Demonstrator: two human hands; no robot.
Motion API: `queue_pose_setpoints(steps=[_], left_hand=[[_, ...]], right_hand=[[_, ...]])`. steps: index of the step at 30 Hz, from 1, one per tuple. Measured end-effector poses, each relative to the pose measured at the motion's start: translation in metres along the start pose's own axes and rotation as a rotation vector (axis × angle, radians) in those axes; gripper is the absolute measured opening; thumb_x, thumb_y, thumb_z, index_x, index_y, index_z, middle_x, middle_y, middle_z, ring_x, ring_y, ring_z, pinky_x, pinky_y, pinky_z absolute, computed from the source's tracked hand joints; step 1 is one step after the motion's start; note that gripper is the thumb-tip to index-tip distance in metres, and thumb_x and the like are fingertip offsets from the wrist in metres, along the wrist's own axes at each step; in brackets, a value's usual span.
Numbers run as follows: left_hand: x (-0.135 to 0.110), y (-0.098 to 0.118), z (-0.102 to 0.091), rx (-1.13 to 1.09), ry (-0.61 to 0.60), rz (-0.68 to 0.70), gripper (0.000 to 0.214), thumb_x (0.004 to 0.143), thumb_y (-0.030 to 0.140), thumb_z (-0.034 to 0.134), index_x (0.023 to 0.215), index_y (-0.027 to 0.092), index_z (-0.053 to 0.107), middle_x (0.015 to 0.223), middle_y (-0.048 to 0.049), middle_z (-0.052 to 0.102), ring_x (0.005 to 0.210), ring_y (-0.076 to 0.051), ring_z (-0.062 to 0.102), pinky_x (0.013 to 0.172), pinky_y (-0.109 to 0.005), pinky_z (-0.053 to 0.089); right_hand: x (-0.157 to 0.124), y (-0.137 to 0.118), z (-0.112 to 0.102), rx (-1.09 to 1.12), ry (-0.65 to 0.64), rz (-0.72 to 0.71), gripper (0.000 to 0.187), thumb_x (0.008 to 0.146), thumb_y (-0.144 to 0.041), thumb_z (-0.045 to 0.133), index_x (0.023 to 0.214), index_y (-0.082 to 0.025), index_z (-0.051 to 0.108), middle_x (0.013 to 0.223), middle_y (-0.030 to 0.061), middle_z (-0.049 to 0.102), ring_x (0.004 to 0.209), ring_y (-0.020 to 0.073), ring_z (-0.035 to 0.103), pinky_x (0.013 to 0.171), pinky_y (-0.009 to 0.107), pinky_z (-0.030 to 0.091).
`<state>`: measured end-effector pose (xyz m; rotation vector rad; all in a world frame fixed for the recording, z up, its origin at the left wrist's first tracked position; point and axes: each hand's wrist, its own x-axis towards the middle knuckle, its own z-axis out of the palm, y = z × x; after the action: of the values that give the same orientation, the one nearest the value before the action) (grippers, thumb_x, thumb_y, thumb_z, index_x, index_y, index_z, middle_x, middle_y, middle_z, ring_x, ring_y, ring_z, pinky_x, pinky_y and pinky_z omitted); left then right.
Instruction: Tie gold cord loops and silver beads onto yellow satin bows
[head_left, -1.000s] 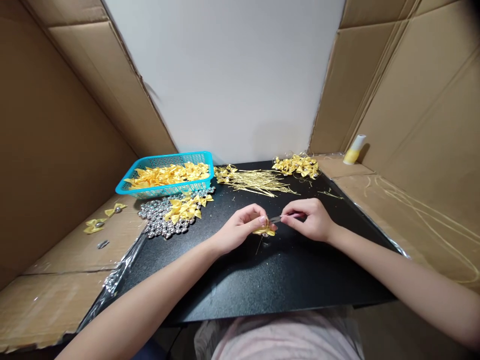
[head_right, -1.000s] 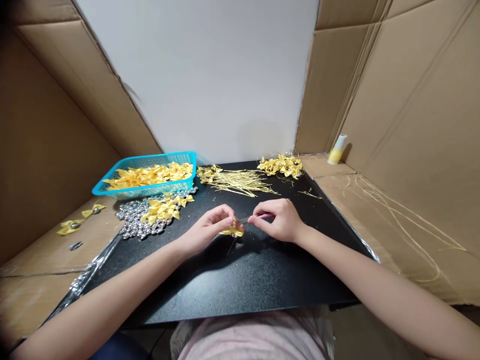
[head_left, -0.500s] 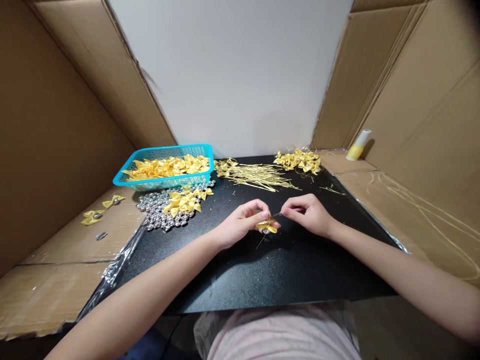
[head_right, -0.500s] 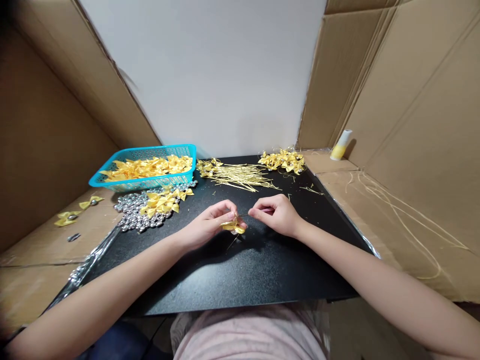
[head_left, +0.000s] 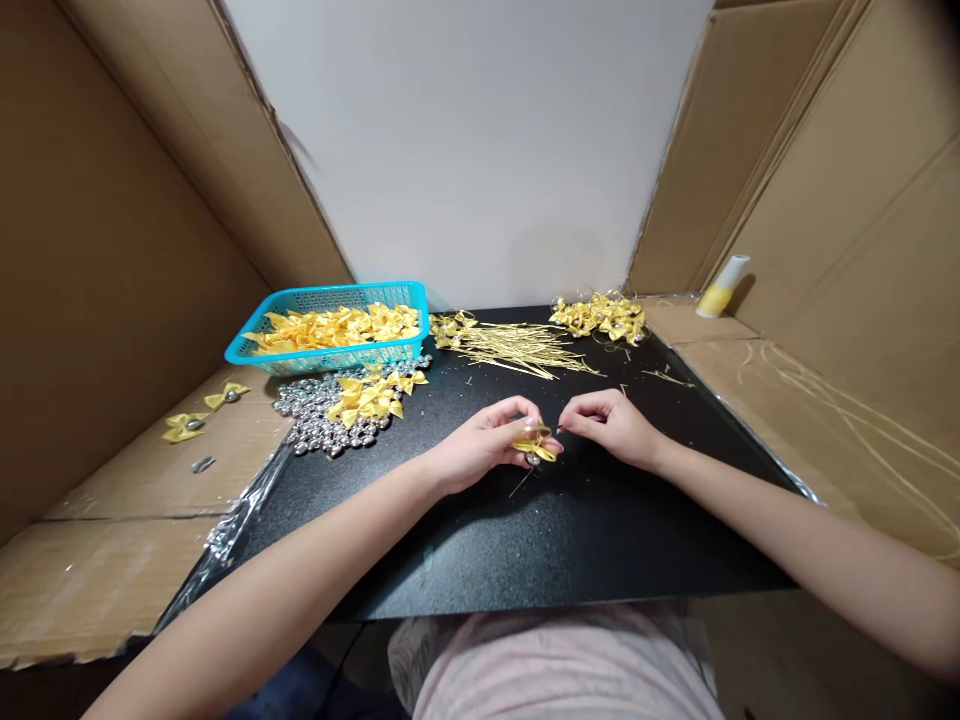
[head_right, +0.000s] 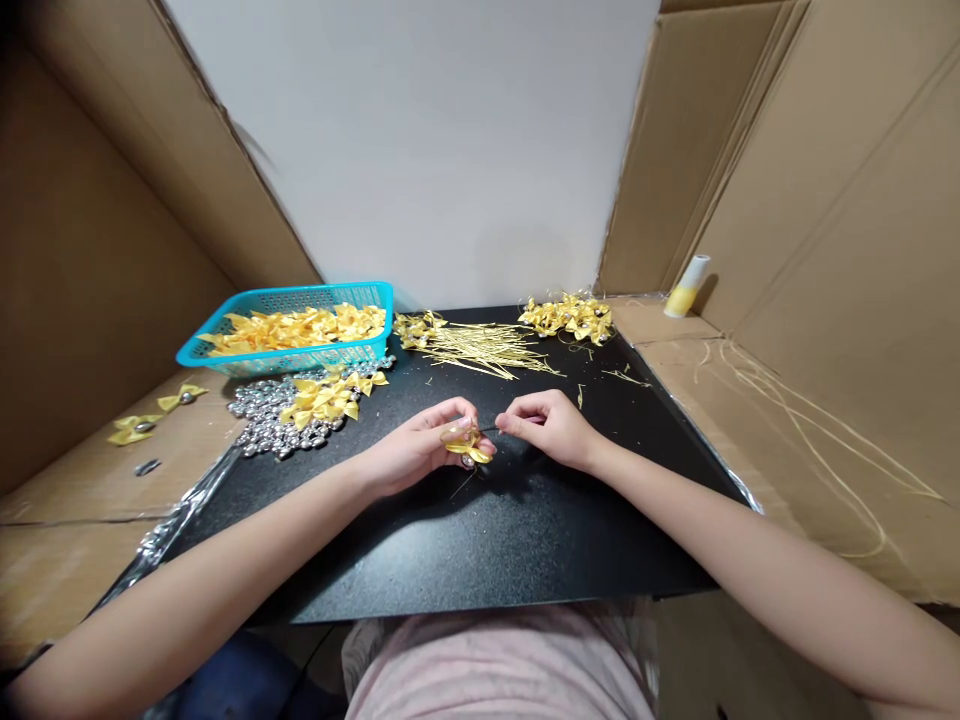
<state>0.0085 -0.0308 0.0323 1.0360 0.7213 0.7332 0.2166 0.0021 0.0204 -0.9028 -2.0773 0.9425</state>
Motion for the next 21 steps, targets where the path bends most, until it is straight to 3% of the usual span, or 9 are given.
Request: queue_pose_setpoints(steps=[21], left_hand=[[0.0014, -0.0002, 0.0006, 0.006, 0.001, -0.013, 0.037, 0.070, 0.044, 0.075, 0.081, 0.019, 0.050, 0.077, -0.0046, 0.072, 0.071, -0.013, 0.066, 0.066, -0.022, 0.044]], right_hand=[[0.0016, 0.0031, 0.0024, 0.116, 0.009, 0.112, 0.048, 0.071, -0.061, 0.063, 0.065, -0.014, 0.067, 0.053, -0.0007, 0.049, 0.049, 0.0087, 0.032, 0.047, 0.024, 0.026]])
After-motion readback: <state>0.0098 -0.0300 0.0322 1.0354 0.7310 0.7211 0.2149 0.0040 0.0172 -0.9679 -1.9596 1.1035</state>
